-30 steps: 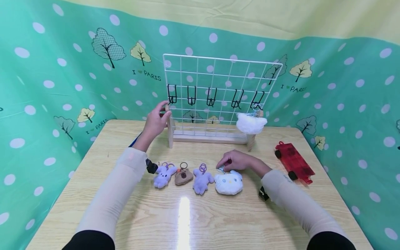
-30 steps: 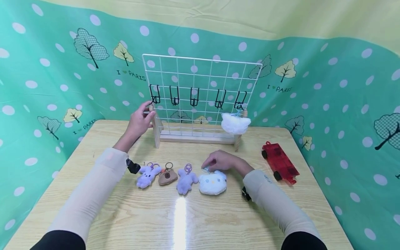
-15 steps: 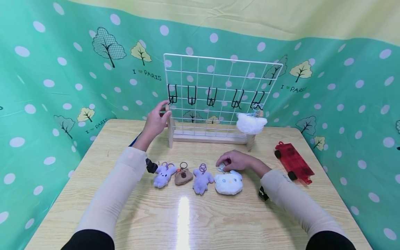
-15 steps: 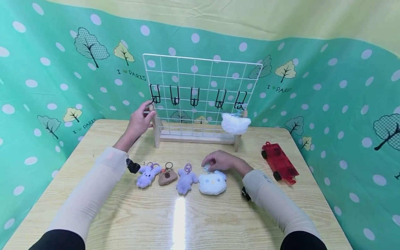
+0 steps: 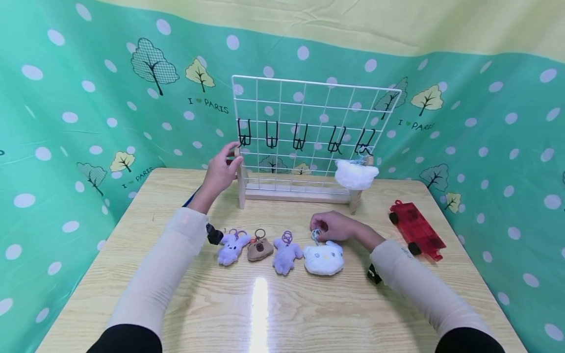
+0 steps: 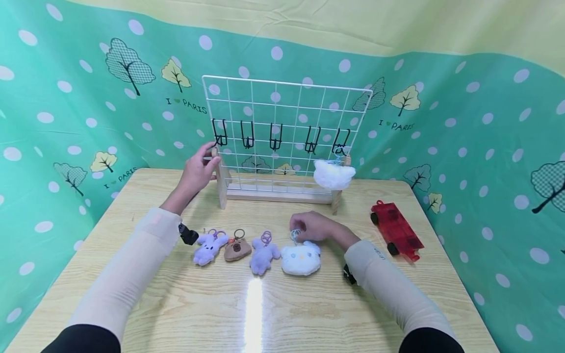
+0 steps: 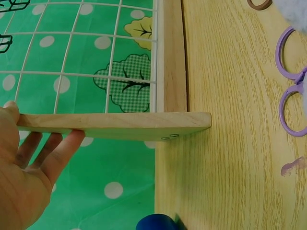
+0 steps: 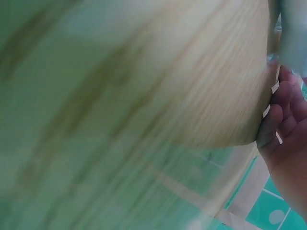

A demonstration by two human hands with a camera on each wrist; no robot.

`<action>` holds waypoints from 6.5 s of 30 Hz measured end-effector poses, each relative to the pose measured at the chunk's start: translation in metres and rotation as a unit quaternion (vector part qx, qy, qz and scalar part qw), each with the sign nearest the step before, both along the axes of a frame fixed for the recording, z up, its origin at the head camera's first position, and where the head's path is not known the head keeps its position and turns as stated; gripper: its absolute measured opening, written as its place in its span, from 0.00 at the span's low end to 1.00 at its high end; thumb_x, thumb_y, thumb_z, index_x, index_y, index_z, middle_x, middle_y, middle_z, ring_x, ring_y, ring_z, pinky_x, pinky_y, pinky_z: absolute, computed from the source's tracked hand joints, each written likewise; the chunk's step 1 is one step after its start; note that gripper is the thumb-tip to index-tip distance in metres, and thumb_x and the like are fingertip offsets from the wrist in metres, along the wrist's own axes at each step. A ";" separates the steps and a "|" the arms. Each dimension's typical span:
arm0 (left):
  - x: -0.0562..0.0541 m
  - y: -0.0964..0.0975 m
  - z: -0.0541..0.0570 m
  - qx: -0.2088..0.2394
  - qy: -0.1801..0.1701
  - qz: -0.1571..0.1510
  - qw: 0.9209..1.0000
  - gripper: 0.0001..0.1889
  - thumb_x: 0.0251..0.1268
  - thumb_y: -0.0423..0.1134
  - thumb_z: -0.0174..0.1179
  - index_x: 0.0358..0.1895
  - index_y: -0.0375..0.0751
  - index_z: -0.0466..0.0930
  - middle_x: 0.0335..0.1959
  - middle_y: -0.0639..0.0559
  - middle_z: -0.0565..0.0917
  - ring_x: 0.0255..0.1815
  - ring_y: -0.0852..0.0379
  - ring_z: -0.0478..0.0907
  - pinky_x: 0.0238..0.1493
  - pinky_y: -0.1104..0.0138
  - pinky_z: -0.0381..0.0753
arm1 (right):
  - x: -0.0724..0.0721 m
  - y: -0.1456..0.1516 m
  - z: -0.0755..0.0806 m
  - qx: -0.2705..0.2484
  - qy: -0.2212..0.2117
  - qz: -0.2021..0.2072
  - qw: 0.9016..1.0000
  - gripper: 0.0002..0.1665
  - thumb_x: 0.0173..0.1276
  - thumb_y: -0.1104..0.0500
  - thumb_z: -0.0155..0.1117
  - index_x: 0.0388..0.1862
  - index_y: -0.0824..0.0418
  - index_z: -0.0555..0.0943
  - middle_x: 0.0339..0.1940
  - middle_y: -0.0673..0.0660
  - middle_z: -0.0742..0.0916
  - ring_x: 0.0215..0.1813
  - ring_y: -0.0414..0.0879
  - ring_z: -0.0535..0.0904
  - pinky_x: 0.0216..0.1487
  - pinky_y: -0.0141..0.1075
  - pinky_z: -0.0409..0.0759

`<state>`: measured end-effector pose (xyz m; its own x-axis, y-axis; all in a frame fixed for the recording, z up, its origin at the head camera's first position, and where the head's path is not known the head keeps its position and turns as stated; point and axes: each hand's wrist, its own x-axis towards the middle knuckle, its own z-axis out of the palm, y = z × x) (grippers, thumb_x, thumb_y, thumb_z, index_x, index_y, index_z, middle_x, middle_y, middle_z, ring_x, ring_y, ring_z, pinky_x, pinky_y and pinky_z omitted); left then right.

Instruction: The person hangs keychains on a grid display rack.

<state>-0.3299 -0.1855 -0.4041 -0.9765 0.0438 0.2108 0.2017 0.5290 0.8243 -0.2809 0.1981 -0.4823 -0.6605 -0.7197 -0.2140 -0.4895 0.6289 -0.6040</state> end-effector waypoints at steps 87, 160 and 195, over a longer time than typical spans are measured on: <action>0.005 0.001 0.001 -0.005 0.001 0.003 1.000 0.28 0.80 0.51 0.51 0.79 0.66 0.58 0.71 0.41 0.72 0.63 0.39 0.78 0.47 0.55 0.93 | 0.008 0.029 0.133 -0.198 0.194 -0.227 0.934 0.16 0.68 0.64 0.71 0.55 0.57 0.85 0.32 0.56 0.83 0.32 0.49 0.74 0.26 0.27 0.74; 0.004 -0.001 -0.003 0.008 0.002 0.000 1.000 0.28 0.80 0.51 0.51 0.78 0.66 0.58 0.71 0.41 0.72 0.64 0.39 0.77 0.47 0.55 0.93 | 0.016 0.019 0.127 -0.199 0.252 -0.251 0.913 0.17 0.72 0.58 0.68 0.59 0.57 0.83 0.44 0.57 0.86 0.38 0.48 0.80 0.34 0.24 0.82; 0.003 0.000 -0.001 0.010 0.008 -0.003 1.000 0.27 0.80 0.50 0.52 0.78 0.67 0.59 0.70 0.42 0.73 0.63 0.40 0.78 0.46 0.54 0.93 | 0.038 -0.032 0.079 -0.208 0.237 -0.128 0.940 0.12 0.67 0.65 0.70 0.49 0.61 0.86 0.35 0.53 0.89 0.32 0.39 0.81 0.30 0.29 0.84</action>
